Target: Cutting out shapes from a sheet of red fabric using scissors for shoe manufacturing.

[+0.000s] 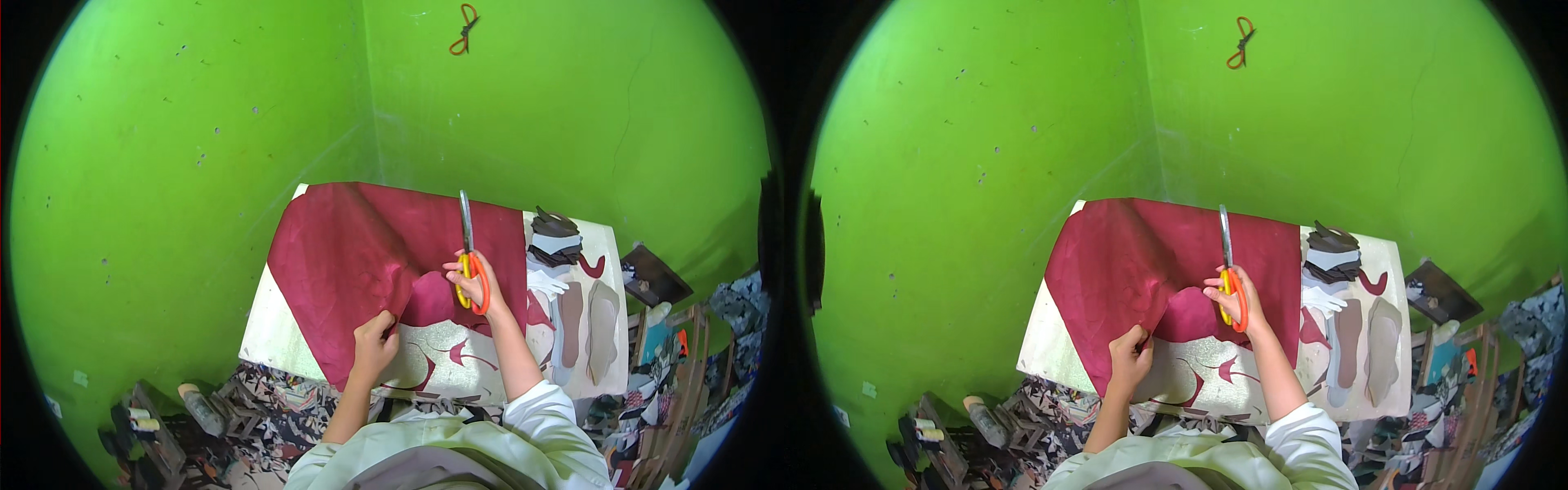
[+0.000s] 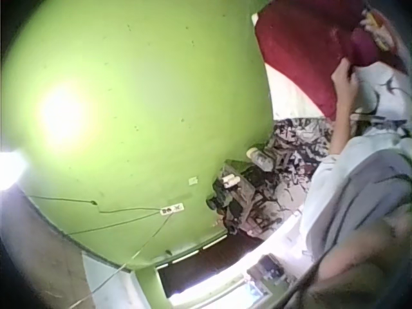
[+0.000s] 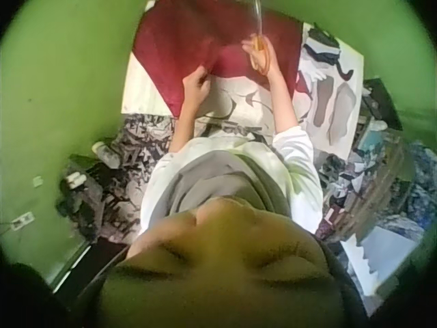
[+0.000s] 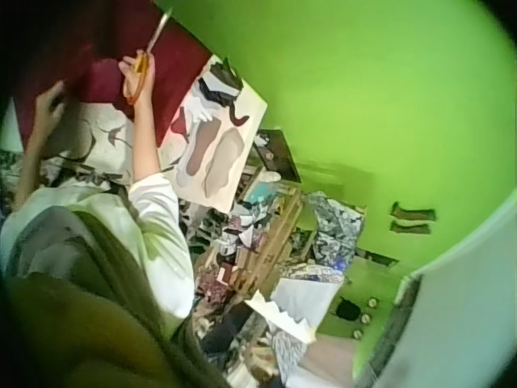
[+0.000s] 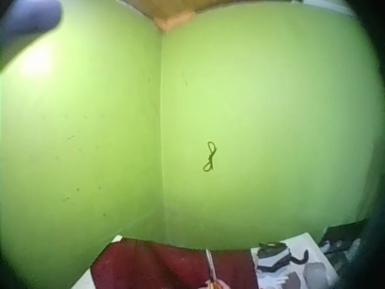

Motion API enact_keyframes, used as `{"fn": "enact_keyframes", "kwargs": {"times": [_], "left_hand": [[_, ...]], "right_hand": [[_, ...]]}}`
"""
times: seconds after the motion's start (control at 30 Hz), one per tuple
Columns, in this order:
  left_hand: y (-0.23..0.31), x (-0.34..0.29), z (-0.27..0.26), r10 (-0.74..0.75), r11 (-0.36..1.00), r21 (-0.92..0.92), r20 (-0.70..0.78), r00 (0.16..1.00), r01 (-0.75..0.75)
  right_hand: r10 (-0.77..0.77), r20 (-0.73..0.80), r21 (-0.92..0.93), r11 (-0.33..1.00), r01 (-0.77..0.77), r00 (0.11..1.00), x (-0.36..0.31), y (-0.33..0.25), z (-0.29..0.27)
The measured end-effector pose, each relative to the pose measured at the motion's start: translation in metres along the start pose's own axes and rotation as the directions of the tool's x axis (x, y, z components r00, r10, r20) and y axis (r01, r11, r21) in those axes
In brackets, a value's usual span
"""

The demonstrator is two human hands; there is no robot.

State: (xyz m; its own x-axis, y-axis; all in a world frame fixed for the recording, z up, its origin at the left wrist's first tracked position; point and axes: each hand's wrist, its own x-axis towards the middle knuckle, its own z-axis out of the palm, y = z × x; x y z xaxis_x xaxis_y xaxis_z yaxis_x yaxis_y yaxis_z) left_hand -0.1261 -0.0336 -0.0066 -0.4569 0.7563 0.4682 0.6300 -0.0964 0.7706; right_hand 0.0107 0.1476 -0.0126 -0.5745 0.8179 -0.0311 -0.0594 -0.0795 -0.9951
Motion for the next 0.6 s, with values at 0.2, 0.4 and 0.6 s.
{"fn": "enact_keyframes", "kwargs": {"times": [0.2, 0.4, 0.6], "left_hand": [[0.005, -0.007, -0.003, -0.012, 1.000, -0.006, -0.121, 0.993, 0.012], [0.002, -0.019, -0.007, -0.032, 0.998, 0.050, -0.167, 0.985, 0.041], [-0.013, -0.042, 0.004, 0.095, 0.913, 0.391, 0.063, 0.993, -0.112]], "right_hand": [[0.159, 0.260, -0.130, 0.983, -0.129, 0.952, -0.004, 0.005, 0.006], [0.195, 0.426, -0.066, 0.981, -0.185, 0.884, -0.021, 0.002, 0.000], [0.166, 0.318, 0.059, 0.979, -0.194, 0.933, -0.029, 0.008, -0.007]]}}
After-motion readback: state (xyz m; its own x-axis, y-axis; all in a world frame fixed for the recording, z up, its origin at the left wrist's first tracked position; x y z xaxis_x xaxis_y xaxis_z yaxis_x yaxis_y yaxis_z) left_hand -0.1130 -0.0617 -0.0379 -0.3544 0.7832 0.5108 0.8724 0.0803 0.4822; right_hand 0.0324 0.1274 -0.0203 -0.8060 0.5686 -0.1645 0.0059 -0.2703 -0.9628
